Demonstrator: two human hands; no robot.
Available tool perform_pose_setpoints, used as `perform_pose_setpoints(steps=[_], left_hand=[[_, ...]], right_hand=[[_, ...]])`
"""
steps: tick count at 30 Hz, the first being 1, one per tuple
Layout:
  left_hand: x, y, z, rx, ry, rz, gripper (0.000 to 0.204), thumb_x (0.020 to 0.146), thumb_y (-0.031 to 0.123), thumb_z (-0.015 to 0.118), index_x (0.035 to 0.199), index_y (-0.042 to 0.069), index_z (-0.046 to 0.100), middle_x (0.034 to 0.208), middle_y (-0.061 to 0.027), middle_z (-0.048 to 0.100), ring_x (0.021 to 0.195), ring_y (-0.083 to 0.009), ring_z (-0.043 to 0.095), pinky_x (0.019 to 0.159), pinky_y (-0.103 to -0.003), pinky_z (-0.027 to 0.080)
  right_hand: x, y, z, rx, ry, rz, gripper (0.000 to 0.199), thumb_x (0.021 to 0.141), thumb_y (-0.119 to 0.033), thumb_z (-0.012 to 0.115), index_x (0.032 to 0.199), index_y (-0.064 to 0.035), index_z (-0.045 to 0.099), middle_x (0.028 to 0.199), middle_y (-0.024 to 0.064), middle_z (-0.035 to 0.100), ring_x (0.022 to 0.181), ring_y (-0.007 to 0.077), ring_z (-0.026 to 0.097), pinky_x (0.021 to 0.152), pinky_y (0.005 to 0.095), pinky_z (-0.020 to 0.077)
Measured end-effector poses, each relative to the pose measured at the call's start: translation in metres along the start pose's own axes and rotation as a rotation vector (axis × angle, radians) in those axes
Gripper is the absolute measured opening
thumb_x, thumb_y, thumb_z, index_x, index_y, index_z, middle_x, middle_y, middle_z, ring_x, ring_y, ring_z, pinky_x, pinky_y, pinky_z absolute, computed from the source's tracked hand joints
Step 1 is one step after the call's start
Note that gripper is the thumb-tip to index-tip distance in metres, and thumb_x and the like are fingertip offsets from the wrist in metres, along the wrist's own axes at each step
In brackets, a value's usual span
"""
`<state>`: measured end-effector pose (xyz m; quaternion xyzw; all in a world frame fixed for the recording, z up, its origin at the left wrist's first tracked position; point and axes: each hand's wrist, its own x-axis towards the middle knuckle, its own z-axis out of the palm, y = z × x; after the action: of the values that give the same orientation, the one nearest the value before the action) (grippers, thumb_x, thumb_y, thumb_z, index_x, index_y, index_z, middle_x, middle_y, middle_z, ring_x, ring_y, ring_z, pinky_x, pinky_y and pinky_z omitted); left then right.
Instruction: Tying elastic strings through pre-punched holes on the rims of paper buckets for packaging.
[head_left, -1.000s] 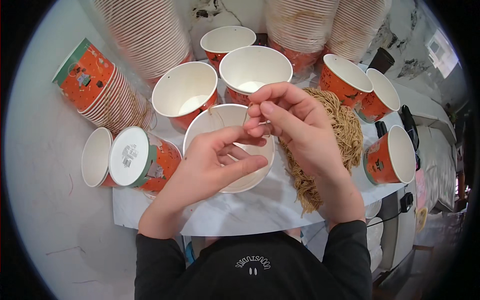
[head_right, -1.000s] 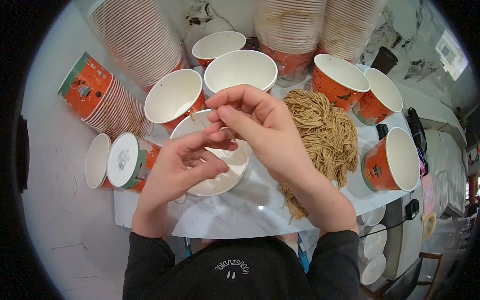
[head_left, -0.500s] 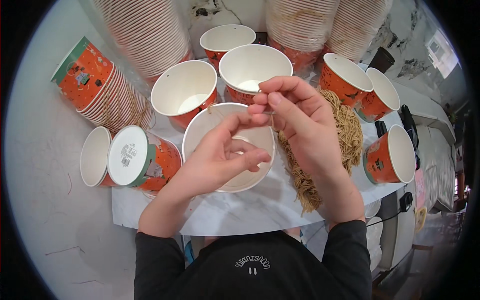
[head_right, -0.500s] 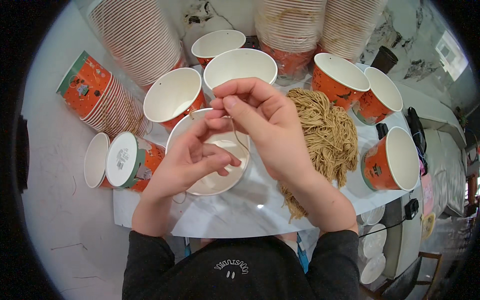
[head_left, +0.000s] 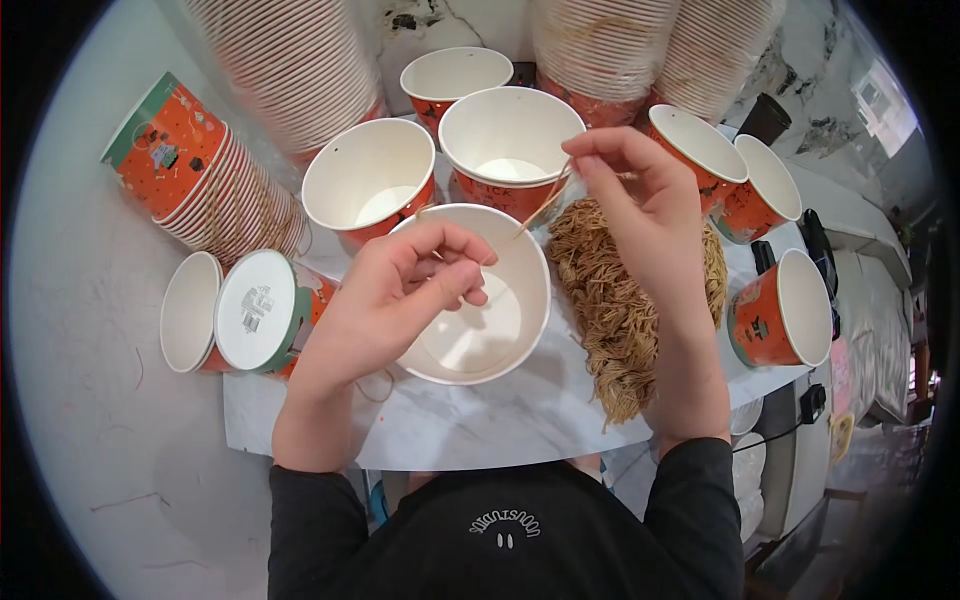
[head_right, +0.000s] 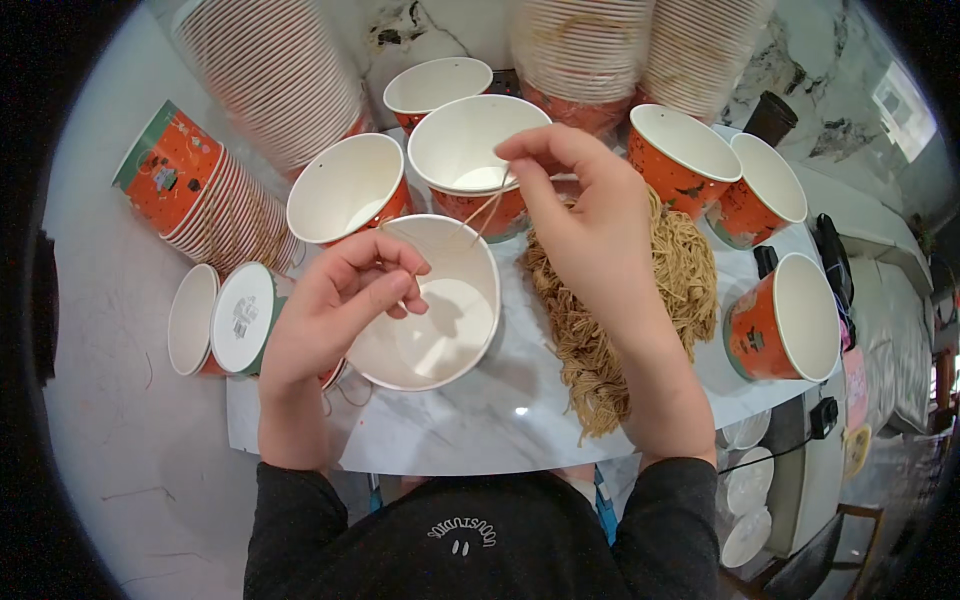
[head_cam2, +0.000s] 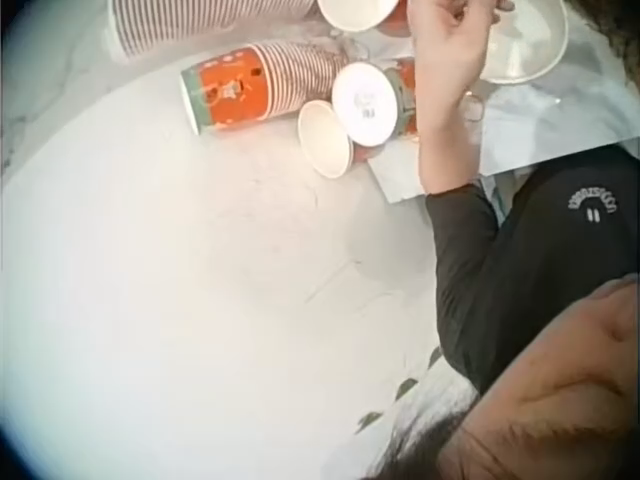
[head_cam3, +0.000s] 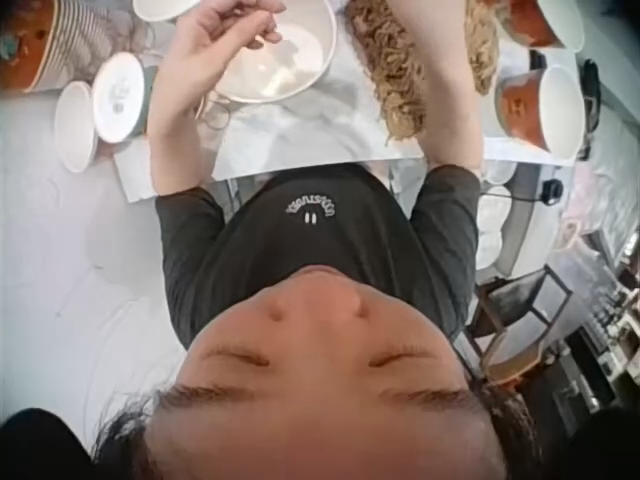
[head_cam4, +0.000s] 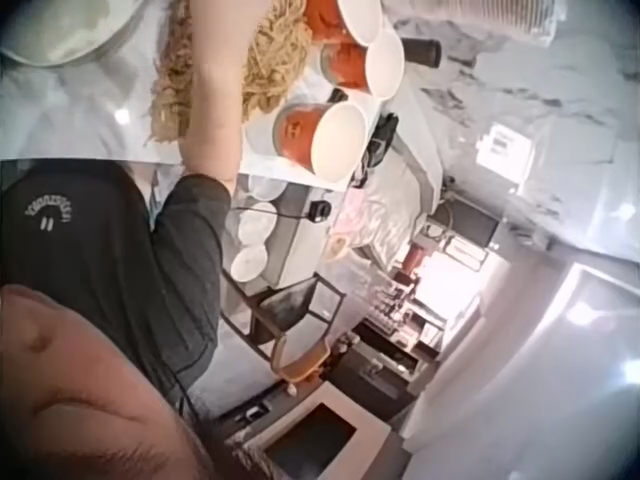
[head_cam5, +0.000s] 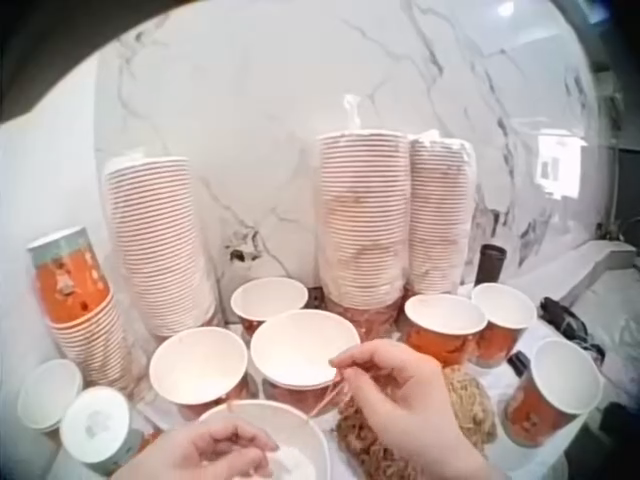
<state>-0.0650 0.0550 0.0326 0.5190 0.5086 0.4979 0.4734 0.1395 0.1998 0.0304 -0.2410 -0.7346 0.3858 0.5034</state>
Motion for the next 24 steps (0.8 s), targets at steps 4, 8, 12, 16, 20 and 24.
perform_pose_setpoints(steps=[4, 8, 12, 16, 20, 24], left_hand=[[-0.003, 0.002, -0.001, -0.019, 0.015, -0.015, 0.014, 0.102, 0.007, 0.062, 0.113, -0.001, 0.066, 0.103, -0.0030, 0.068, 0.091, -0.0088, 0.068, 0.079, -0.023, 0.053], [0.001, -0.005, 0.000, 0.092, 0.033, 0.087, 0.016, 0.101, 0.005, 0.062, 0.114, -0.003, 0.064, 0.102, -0.0044, 0.068, 0.090, -0.0101, 0.068, 0.080, -0.025, 0.055], [0.001, 0.000, -0.004, 0.073, 0.038, 0.088, 0.014, 0.097, 0.003, 0.067, 0.110, -0.002, 0.062, 0.099, -0.0026, 0.066, 0.089, -0.0096, 0.068, 0.081, -0.023, 0.054], [-0.003, 0.005, -0.005, 0.185, 0.085, 0.128, 0.011, 0.095, 0.001, 0.067, 0.103, -0.003, 0.060, 0.097, -0.0041, 0.066, 0.087, -0.0094, 0.067, 0.078, -0.025, 0.054], [-0.008, 0.006, -0.008, 0.163, 0.020, 0.104, 0.016, 0.093, 0.002, 0.071, 0.105, -0.001, 0.060, 0.100, -0.0027, 0.065, 0.088, -0.0083, 0.066, 0.079, -0.024, 0.053], [-0.011, 0.005, -0.009, 0.350, -0.095, 0.209, 0.036, 0.090, 0.009, 0.078, 0.119, 0.000, 0.058, 0.107, -0.0040, 0.065, 0.095, -0.0119, 0.066, 0.085, -0.027, 0.054]], right_hand=[[-0.004, -0.001, 0.017, -0.582, 0.100, -0.407, 0.025, 0.093, -0.002, 0.065, 0.118, -0.0047, 0.068, 0.129, 0.0163, 0.056, 0.114, 0.0330, 0.061, 0.100, 0.0377, 0.0476], [-0.031, -0.024, 0.042, 0.213, -0.500, 0.149, 0.029, 0.105, -0.008, 0.056, 0.132, 0.0018, 0.051, 0.121, 0.0097, 0.061, 0.114, 0.0157, 0.062, 0.098, 0.0310, 0.0491], [-0.036, -0.022, 0.048, 0.283, -0.451, 0.244, 0.029, 0.102, -0.012, 0.059, 0.127, 0.0007, 0.052, 0.102, 0.0139, 0.066, 0.084, 0.0235, 0.067, 0.079, 0.0367, 0.0542], [-0.032, -0.020, 0.035, 0.116, -0.494, 0.165, 0.024, 0.098, -0.012, 0.066, 0.116, 0.0007, 0.057, 0.090, 0.0096, 0.066, 0.075, 0.0192, 0.063, 0.069, 0.0323, 0.0508], [-0.032, -0.033, 0.029, -0.068, -0.469, -0.049, 0.010, 0.090, -0.007, 0.072, 0.097, -0.0017, 0.067, 0.086, 0.0099, 0.064, 0.073, 0.0210, 0.063, 0.065, 0.0314, 0.0501], [-0.035, -0.038, 0.024, -0.139, -0.356, -0.233, 0.016, 0.078, 0.003, 0.079, 0.092, -0.0007, 0.072, 0.083, 0.0059, 0.064, 0.074, 0.0169, 0.063, 0.065, 0.0276, 0.0486]])
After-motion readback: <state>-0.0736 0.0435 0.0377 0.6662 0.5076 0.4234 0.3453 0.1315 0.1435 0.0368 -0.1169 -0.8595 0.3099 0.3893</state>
